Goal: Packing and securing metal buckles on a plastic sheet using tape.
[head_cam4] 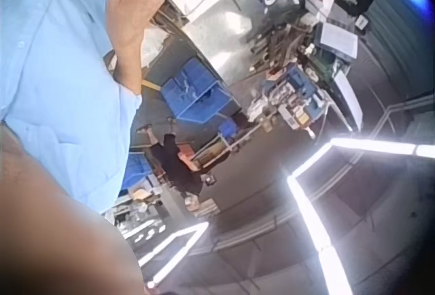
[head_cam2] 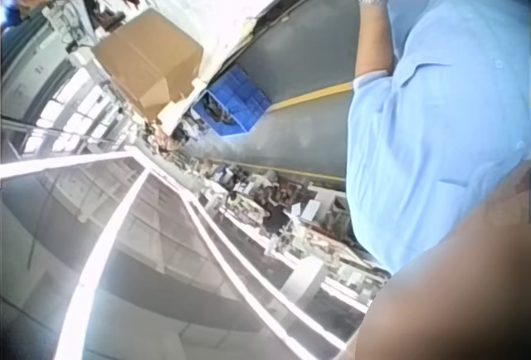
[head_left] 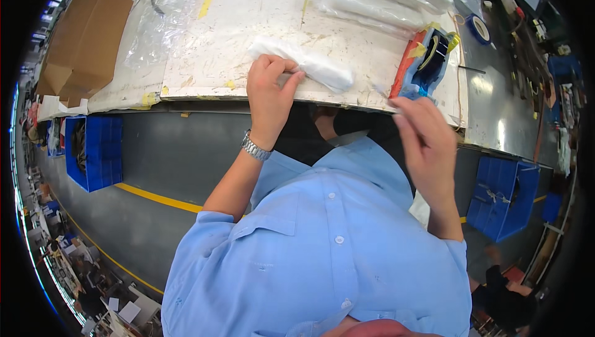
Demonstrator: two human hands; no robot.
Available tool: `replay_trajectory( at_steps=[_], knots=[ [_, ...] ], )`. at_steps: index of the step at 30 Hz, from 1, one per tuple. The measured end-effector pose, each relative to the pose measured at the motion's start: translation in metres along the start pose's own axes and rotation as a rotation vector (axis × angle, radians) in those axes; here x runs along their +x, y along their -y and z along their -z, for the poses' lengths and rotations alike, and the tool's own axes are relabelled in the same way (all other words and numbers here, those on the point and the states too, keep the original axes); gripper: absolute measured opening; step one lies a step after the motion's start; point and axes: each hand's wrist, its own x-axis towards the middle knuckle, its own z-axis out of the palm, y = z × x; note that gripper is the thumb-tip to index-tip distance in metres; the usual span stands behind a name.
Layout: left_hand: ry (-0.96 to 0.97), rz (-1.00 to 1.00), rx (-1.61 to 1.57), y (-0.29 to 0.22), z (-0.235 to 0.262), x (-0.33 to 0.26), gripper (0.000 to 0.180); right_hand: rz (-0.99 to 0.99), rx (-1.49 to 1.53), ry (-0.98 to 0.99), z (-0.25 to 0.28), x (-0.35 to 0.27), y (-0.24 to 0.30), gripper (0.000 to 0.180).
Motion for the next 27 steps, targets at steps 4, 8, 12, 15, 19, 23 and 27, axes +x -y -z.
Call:
replay_trajectory(
  at_steps=[4, 8, 12, 15, 19, 23, 27],
  knots=[
    [0.044, 0.076, -0.161, -0.001, -0.001, 0.005, 0.012, 0.037, -0.07, 0.086, -0.062, 0.036, -0.016, 0.012],
    [0.033, 0.059, -0.175, -0.001, 0.002, 0.002, 0.012, 0.104, -0.13, 0.11, -0.085, 0.051, -0.028, 0.01],
    [0.005, 0.084, -0.184, 0.001, 0.003, 0.001, 0.012, 0.12, -0.161, 0.176, -0.094, 0.055, -0.023, 0.012],
    [0.002, 0.105, -0.206, -0.001, 0.004, 0.001, 0.013, 0.12, -0.186, 0.179, -0.1, 0.059, -0.02, 0.012],
    [-0.016, 0.094, -0.237, 0.003, 0.002, 0.0, 0.015, 0.142, -0.23, 0.215, -0.108, 0.065, -0.018, 0.011],
    [-0.038, 0.085, -0.237, 0.003, 0.001, -0.002, 0.016, 0.156, -0.212, 0.179, -0.117, 0.067, -0.017, 0.011],
    [-0.053, 0.033, -0.151, -0.002, 0.004, -0.007, 0.017, 0.125, -0.138, 0.128, -0.12, 0.067, -0.02, 0.014]
  ],
)
